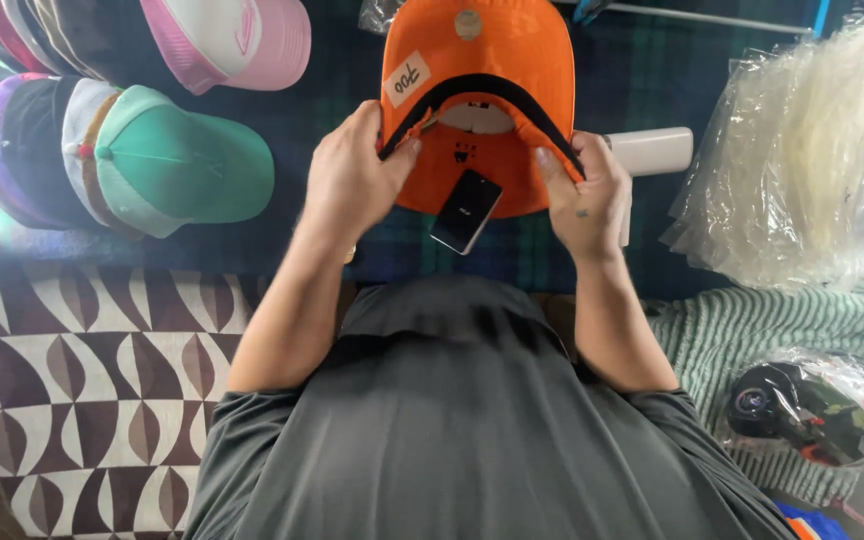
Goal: The person uses a hair dryer to apply heat to an orange baseball cap, moving the device around the surface. They then use a brush to clean the cap's fabric and place the cap on a metal rack. Finally, they handle a wooden bowl wrapped in plastic.
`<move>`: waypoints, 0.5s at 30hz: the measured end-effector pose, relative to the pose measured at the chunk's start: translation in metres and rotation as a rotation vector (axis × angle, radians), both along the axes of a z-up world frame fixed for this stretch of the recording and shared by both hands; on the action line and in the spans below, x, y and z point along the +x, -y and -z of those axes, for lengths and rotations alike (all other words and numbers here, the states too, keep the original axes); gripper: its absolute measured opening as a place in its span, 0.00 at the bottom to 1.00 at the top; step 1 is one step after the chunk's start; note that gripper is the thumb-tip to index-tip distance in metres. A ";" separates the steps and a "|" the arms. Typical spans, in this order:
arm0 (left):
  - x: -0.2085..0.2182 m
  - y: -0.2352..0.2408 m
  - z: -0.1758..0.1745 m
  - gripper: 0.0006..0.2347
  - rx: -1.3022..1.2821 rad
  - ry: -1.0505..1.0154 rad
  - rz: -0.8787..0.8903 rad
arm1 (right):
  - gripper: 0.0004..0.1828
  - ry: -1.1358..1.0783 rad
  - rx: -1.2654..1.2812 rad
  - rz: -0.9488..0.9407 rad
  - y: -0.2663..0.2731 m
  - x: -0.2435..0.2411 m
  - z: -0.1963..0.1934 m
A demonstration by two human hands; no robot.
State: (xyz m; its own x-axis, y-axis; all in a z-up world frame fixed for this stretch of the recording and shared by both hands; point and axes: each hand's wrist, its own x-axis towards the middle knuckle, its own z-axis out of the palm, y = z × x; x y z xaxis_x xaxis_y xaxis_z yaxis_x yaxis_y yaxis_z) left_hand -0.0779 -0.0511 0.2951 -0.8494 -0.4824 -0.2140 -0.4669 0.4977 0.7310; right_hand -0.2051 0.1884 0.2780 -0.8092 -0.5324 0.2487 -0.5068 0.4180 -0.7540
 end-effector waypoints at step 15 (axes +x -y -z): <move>-0.010 -0.019 0.045 0.16 -0.142 -0.128 -0.156 | 0.15 -0.341 -0.011 0.078 0.009 -0.005 0.029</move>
